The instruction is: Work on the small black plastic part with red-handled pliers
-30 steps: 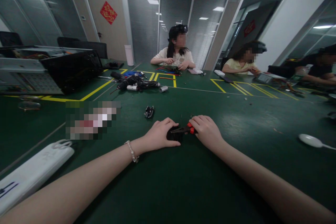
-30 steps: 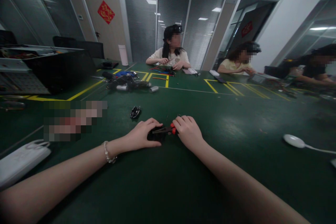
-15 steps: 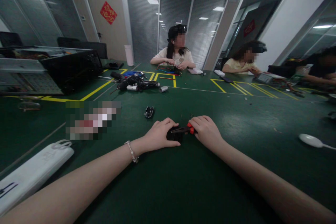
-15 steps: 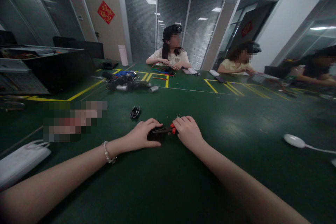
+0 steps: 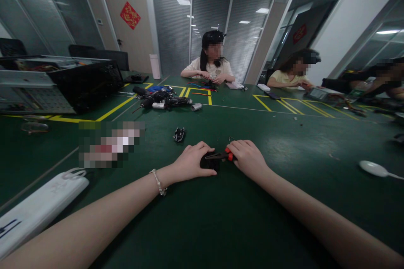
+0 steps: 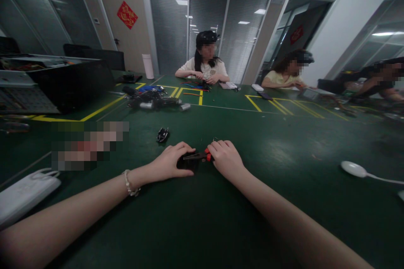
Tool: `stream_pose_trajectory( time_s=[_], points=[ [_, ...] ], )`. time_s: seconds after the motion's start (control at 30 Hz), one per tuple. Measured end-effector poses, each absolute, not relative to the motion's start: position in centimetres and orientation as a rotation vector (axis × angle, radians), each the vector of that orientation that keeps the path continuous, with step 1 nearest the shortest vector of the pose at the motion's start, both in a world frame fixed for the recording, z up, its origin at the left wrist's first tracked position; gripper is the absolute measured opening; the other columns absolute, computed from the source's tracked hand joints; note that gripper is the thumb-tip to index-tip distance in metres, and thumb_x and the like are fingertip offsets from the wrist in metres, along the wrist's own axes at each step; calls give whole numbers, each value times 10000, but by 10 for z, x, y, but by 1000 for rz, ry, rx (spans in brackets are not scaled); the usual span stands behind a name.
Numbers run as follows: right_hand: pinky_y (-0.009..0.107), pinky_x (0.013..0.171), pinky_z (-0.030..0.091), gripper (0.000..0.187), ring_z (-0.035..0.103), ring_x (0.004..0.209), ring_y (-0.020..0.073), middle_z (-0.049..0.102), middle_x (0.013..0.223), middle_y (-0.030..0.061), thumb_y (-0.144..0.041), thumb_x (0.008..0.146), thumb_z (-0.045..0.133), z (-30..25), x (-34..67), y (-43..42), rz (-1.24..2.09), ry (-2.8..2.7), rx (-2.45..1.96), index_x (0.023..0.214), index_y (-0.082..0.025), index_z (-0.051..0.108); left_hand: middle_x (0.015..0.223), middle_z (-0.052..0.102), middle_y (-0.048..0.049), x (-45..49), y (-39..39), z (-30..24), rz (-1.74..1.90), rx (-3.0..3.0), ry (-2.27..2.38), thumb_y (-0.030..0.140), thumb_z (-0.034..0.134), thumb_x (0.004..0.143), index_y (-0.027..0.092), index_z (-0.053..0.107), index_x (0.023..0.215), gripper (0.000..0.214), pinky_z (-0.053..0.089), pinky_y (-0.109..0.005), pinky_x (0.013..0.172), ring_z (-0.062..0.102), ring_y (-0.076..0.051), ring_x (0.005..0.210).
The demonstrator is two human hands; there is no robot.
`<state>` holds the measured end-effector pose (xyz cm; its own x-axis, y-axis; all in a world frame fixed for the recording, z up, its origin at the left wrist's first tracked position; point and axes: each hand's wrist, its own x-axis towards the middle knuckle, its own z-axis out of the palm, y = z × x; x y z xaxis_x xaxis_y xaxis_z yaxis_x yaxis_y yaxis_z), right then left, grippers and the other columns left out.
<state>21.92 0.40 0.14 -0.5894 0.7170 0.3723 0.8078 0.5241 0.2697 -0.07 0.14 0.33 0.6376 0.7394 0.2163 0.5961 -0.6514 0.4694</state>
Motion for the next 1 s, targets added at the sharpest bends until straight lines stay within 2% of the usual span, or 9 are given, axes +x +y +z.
stream_pose_trajectory(
  time_s=[1.0],
  points=[
    [338, 773, 343, 334, 503, 868, 212, 595, 931, 61, -70, 612, 544, 2, 220, 3, -667, -2521, -1269, 931, -164, 561, 1115, 466, -49, 0, 3, 3, 567, 2520, 1044, 526, 594, 670, 229, 416, 1177, 614, 350, -363, 842, 481, -234, 985]
  ],
)
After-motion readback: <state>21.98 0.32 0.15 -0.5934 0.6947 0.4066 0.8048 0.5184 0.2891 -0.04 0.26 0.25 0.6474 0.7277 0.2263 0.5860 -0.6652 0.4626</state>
